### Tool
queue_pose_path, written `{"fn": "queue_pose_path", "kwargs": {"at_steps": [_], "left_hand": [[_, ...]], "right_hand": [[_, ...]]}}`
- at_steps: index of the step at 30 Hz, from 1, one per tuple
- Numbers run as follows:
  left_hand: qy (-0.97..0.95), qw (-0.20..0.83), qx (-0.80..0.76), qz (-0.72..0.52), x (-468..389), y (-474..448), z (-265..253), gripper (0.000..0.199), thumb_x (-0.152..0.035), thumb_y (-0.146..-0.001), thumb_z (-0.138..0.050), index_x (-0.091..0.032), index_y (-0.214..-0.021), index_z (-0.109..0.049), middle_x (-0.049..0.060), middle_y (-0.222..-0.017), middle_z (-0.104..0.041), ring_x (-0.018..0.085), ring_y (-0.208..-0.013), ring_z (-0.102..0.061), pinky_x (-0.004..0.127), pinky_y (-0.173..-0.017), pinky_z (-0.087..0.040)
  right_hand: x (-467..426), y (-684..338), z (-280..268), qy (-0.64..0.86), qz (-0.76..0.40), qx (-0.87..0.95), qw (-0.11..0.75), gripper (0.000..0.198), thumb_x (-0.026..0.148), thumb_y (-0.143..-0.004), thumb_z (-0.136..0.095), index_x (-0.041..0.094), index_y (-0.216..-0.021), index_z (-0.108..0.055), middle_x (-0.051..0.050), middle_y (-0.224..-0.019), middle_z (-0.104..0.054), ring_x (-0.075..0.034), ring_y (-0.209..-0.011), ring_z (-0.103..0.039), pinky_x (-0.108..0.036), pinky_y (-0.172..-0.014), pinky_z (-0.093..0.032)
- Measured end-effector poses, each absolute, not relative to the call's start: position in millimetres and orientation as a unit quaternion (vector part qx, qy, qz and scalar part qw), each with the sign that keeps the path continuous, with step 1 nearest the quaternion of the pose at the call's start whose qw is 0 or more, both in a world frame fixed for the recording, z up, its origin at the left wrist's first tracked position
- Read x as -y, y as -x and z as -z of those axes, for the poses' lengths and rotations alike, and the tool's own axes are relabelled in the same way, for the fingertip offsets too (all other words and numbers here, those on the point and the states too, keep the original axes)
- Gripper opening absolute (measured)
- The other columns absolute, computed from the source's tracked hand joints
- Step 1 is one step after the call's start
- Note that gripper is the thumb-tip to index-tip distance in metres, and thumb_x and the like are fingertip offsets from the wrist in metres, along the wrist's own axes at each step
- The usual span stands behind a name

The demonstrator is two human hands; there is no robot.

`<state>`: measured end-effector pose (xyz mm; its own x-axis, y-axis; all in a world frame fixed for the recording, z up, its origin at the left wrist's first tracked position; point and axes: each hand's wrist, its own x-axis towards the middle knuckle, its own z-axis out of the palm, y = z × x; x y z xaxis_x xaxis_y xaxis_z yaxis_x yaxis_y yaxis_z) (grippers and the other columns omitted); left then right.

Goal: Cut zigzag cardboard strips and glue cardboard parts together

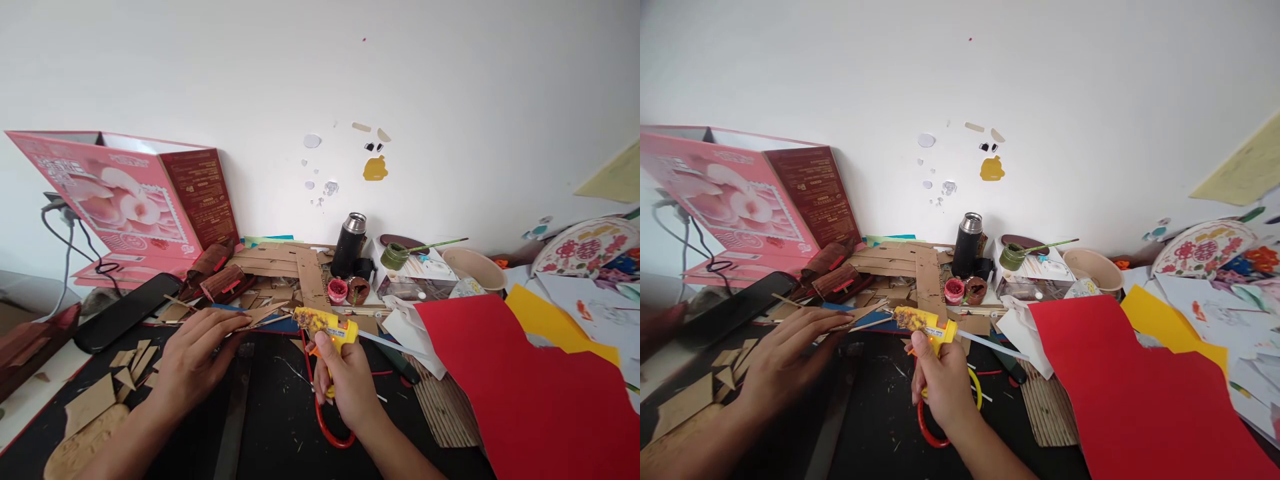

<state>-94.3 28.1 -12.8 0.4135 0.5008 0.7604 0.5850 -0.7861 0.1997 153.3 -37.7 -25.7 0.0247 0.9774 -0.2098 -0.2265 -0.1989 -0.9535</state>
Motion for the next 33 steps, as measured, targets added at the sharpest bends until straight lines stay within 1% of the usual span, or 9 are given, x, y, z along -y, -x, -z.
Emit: {"fn": "queue_pose_path", "kwargs": {"at_steps": [5,7,10,13,17,20,22,27,33], "left_hand": [[0.838,0.047,0.327,0.435,-29.9,95.4,15.0,0.018,-0.012,-0.101,-0.067,-0.024,-0.112,-0.074,0.005,-0.104,-0.084,0.020,-0.091,-0.078,0.034,-0.088,-0.060],[0.837,0.045,0.327,0.435,-30.1,96.3,17.1,0.019,-0.011,-0.100,-0.068,-0.024,-0.112,-0.074,0.005,-0.104,-0.084,0.020,-0.091,-0.078,0.033,-0.088,-0.060],[0.842,0.047,0.322,0.430,-29.9,97.1,19.7,0.020,-0.011,-0.101,-0.068,-0.024,-0.114,-0.073,0.005,-0.104,-0.083,0.020,-0.092,-0.078,0.033,-0.088,-0.059],[0.844,0.044,0.321,0.427,-29.7,96.6,19.0,0.020,-0.011,-0.100,-0.068,-0.024,-0.114,-0.074,0.004,-0.105,-0.083,0.020,-0.091,-0.078,0.033,-0.088,-0.059],[0.830,0.032,0.331,0.449,-29.6,94.7,12.3,0.020,-0.010,-0.099,-0.068,-0.025,-0.111,-0.074,0.003,-0.100,-0.083,0.019,-0.088,-0.078,0.033,-0.087,-0.059],[0.820,0.028,0.336,0.462,-29.7,93.5,7.8,0.020,-0.010,-0.099,-0.068,-0.026,-0.110,-0.074,0.002,-0.097,-0.083,0.019,-0.086,-0.078,0.032,-0.085,-0.059],[0.817,0.025,0.340,0.465,-29.6,93.2,6.9,0.020,-0.010,-0.099,-0.068,-0.026,-0.110,-0.074,0.002,-0.097,-0.083,0.020,-0.086,-0.078,0.033,-0.084,-0.059],[0.817,0.023,0.346,0.460,-30.3,94.3,9.6,0.018,-0.010,-0.100,-0.066,-0.025,-0.109,-0.074,0.003,-0.097,-0.083,0.019,-0.087,-0.077,0.034,-0.085,-0.059],[0.815,0.027,0.351,0.459,-31.2,95.0,9.2,0.017,-0.012,-0.101,-0.065,-0.025,-0.107,-0.075,0.003,-0.096,-0.083,0.020,-0.087,-0.078,0.033,-0.085,-0.059]], "right_hand": [[36.2,-156.2,25.7,0.501,-0.587,0.366,0.520,0.077,0.093,-0.078,-0.069,0.017,-0.083,-0.067,0.008,-0.040,-0.043,-0.011,-0.032,-0.046,-0.021,-0.036,-0.032],[35.6,-156.2,25.8,0.504,-0.584,0.365,0.521,0.078,0.095,-0.076,-0.069,0.017,-0.077,-0.066,0.008,-0.038,-0.041,-0.011,-0.031,-0.045,-0.021,-0.036,-0.031],[35.4,-155.1,25.6,0.506,-0.586,0.368,0.515,0.078,0.095,-0.076,-0.068,0.018,-0.071,-0.063,0.007,-0.037,-0.041,-0.010,-0.030,-0.044,-0.021,-0.035,-0.030],[35.9,-153.9,24.9,0.504,-0.590,0.368,0.512,0.077,0.094,-0.076,-0.069,0.017,-0.075,-0.065,0.007,-0.038,-0.044,-0.011,-0.031,-0.045,-0.021,-0.035,-0.029],[36.7,-152.7,24.1,0.503,-0.603,0.377,0.491,0.074,0.091,-0.077,-0.071,0.017,-0.078,-0.067,0.006,-0.039,-0.046,-0.011,-0.032,-0.045,-0.021,-0.035,-0.029],[37.0,-151.8,24.6,0.502,-0.618,0.378,0.473,0.077,0.094,-0.073,-0.071,0.017,-0.082,-0.069,0.008,-0.039,-0.045,-0.011,-0.031,-0.045,-0.021,-0.034,-0.028],[37.2,-151.4,25.3,0.503,-0.620,0.380,0.468,0.079,0.095,-0.072,-0.071,0.017,-0.082,-0.068,0.008,-0.039,-0.044,-0.011,-0.031,-0.045,-0.021,-0.034,-0.028],[37.5,-151.0,27.3,0.500,-0.616,0.392,0.466,0.077,0.094,-0.075,-0.069,0.018,-0.082,-0.067,0.008,-0.039,-0.045,-0.011,-0.031,-0.046,-0.021,-0.035,-0.029],[37.8,-151.1,28.0,0.504,-0.624,0.392,0.451,0.081,0.096,-0.072,-0.068,0.017,-0.085,-0.067,0.008,-0.040,-0.046,-0.012,-0.032,-0.047,-0.020,-0.035,-0.029]]}}
